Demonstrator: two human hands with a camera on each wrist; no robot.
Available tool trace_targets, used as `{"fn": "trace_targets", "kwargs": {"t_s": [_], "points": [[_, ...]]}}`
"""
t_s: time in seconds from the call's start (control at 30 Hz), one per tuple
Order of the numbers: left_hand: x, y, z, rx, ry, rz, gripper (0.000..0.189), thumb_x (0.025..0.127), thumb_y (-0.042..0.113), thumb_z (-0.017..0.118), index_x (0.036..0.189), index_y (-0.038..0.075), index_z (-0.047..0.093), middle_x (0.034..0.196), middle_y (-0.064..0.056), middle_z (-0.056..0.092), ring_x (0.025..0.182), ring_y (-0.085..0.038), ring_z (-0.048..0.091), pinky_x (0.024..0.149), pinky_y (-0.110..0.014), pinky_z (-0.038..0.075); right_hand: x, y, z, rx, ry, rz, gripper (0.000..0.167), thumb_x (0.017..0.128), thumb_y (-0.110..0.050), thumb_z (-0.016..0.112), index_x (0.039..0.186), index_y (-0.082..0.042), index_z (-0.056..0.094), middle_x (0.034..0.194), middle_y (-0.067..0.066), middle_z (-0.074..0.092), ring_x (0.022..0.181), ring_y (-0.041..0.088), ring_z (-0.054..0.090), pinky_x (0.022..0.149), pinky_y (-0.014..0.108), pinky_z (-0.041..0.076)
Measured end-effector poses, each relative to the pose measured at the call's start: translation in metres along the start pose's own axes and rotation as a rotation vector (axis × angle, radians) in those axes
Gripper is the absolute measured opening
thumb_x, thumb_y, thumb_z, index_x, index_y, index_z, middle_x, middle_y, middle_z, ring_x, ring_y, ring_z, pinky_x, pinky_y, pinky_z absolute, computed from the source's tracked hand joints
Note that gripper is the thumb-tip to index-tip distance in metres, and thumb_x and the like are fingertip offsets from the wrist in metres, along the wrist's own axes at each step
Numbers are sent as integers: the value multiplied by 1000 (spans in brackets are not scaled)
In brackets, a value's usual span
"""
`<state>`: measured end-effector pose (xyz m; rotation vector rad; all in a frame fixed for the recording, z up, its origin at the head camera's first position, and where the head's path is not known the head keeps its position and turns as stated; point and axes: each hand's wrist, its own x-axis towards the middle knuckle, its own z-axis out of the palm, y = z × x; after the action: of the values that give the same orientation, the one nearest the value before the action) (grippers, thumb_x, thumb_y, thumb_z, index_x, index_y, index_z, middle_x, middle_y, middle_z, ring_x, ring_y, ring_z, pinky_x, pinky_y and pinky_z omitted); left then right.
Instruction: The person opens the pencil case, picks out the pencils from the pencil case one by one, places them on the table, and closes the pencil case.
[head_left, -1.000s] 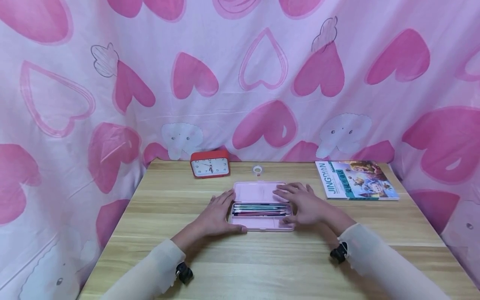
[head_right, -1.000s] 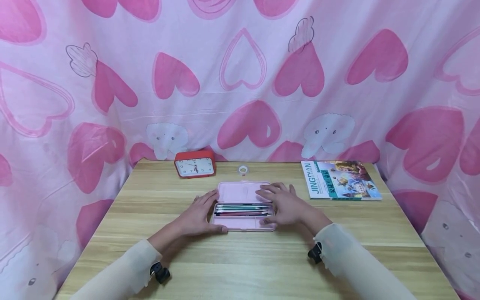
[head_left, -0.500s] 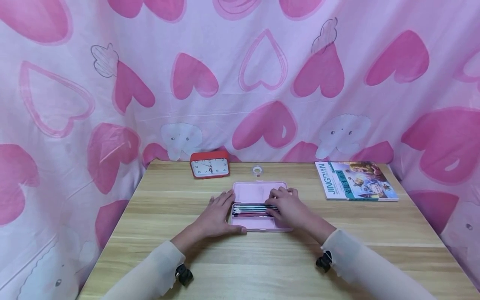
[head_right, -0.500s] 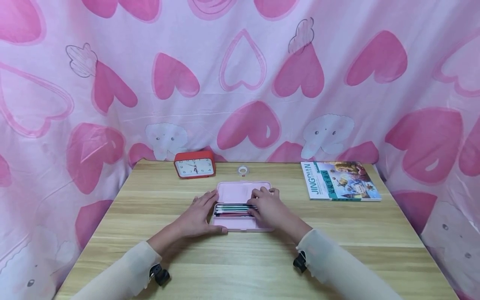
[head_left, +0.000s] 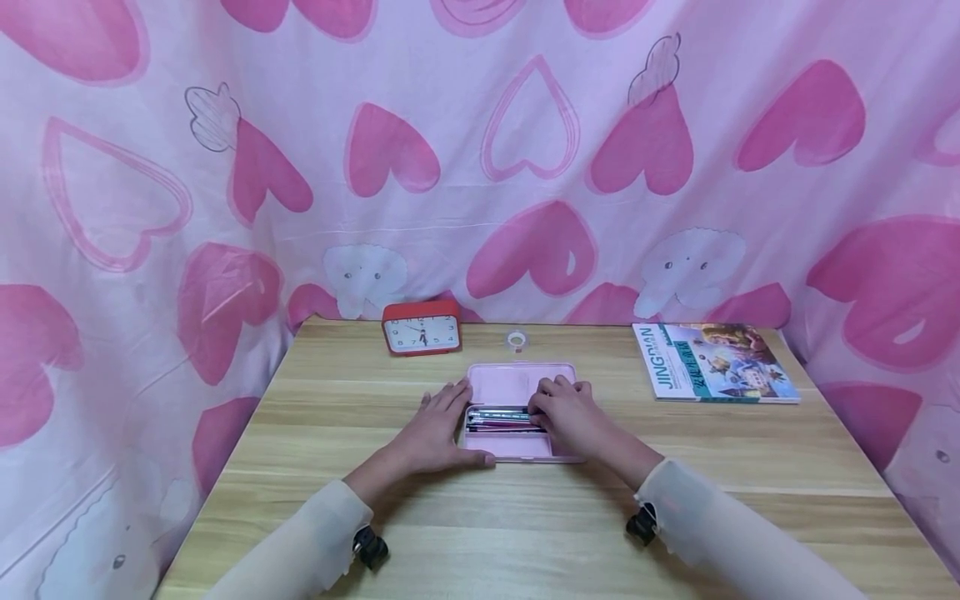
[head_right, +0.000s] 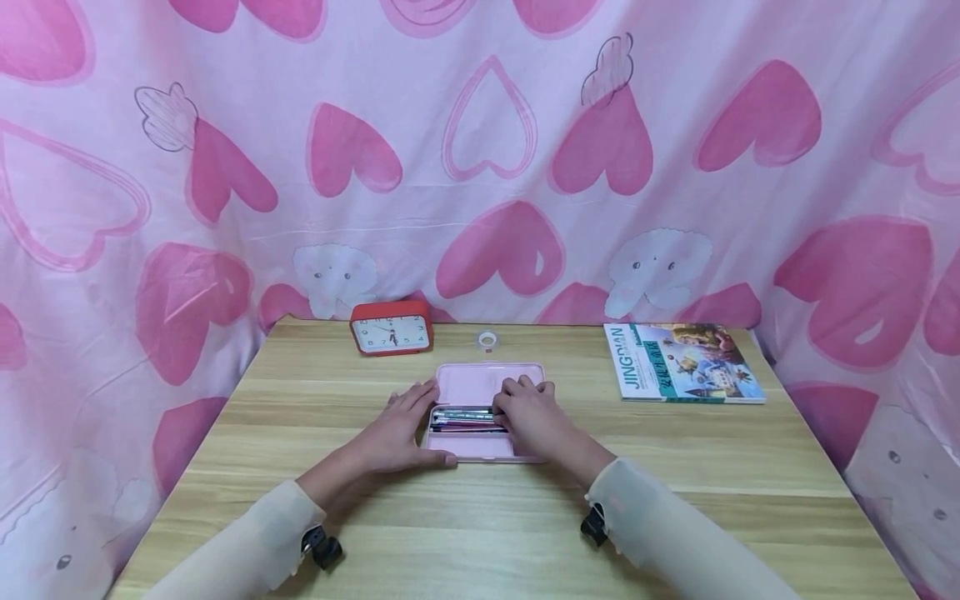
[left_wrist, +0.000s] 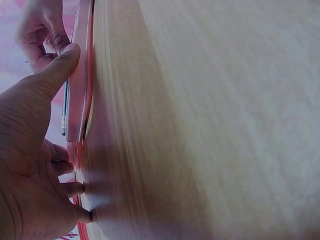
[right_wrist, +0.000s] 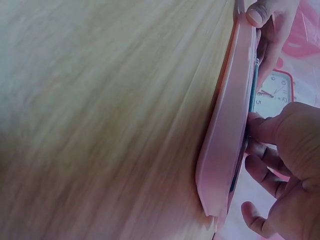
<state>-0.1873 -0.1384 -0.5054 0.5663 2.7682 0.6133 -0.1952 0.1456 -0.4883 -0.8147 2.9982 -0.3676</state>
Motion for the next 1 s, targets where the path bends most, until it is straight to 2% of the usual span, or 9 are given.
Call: {"fn": "trace_targets", "kwargs": {"t_s": [0.33, 0.53, 0.73, 0.87, 1.0], "points": [[2, 0, 0, 0, 6, -1, 131, 78, 87, 79, 176, 15, 30, 187, -3, 22, 175, -36, 14, 141, -64, 11, -3, 0, -3, -27, 25, -52, 15, 103, -15, 80, 116, -21, 84, 111, -3, 71, 107, 20, 55, 105, 61, 47], [2, 0, 1, -23, 7, -5, 132, 78, 86, 80, 177, 16, 28, 187, -2, 21, 175, -34, 13, 142, -61, 10, -5, 6, -6, -65, 103, -83, 14, 101, -18, 83, 115, -21, 82, 111, -3, 69, 107, 21, 56, 106, 63, 50], [0, 1, 2, -41, -4, -18, 133, 77, 84, 82, 178, 19, 24, 187, 0, 19, 175, -32, 13, 143, -61, 8, -13, 21, -16, -40, 177, -86, 12, 100, -17, 85, 109, -20, 79, 109, -3, 67, 108, 23, 56, 108, 69, 48], [0, 0, 2, -51, -5, -18, 133, 77, 83, 83, 178, 20, 23, 187, 0, 19, 175, -32, 13, 142, -61, 8, -22, 36, -24, -13, 197, -53, 14, 99, -16, 85, 110, -20, 78, 111, -2, 69, 107, 23, 56, 109, 71, 46], [0, 1, 1, -58, -1, -14, 133, 77, 82, 83, 178, 19, 24, 187, -1, 21, 175, -33, 14, 142, -62, 8, -33, 54, -32, 16, 205, -5, 16, 98, -16, 86, 112, -20, 79, 113, -1, 71, 109, 25, 57, 104, 62, 43]]}}
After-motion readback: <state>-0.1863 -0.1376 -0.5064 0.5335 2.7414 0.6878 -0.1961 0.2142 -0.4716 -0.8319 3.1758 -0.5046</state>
